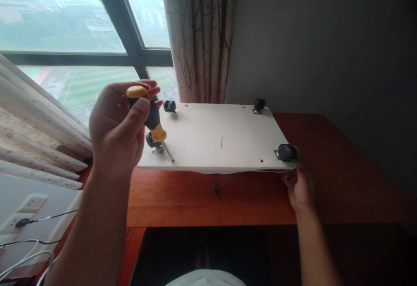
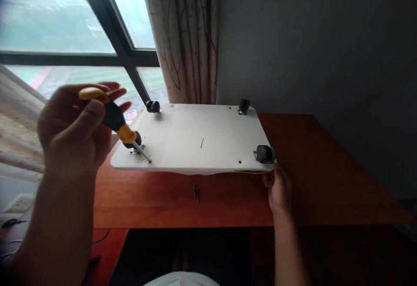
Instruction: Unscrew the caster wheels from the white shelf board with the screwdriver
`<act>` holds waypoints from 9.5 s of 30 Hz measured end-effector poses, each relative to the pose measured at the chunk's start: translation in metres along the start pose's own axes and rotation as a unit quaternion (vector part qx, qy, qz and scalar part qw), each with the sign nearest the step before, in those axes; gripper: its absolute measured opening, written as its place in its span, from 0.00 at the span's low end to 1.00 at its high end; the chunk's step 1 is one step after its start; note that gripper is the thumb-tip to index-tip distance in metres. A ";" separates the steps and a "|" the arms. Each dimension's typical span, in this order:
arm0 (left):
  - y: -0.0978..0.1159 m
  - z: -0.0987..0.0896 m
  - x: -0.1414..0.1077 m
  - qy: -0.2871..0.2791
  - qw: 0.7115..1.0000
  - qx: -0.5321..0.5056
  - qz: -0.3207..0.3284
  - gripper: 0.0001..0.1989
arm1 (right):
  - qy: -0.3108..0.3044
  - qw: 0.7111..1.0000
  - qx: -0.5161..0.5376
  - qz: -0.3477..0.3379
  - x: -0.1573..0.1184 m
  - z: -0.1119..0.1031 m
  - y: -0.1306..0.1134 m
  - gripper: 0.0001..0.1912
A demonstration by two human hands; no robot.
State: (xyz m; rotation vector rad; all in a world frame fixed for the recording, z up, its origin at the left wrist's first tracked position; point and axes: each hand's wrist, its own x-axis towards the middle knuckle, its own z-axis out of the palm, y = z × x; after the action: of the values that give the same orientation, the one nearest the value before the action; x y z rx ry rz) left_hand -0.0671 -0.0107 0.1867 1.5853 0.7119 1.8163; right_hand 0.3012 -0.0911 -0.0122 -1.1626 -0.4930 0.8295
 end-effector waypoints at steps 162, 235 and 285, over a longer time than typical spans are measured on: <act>-0.005 0.005 0.005 0.007 0.996 -0.001 0.093 0.05 | -0.012 0.998 -0.053 -0.016 -0.001 -0.004 0.008 0.24; -0.004 -0.013 0.005 -0.088 0.995 -0.020 0.047 0.14 | -0.439 0.717 -0.444 -0.310 -0.089 0.194 -0.048 0.14; -0.018 -0.020 -0.014 0.118 0.989 -0.004 0.094 0.21 | -0.386 0.831 -0.383 -0.113 -0.089 0.061 0.009 0.08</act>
State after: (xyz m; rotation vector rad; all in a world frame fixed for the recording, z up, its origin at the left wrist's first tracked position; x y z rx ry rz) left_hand -0.0837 -0.0089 0.1617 1.4907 0.6771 2.1672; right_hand 0.1992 -0.1232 0.0062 -1.4103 -1.7300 0.9000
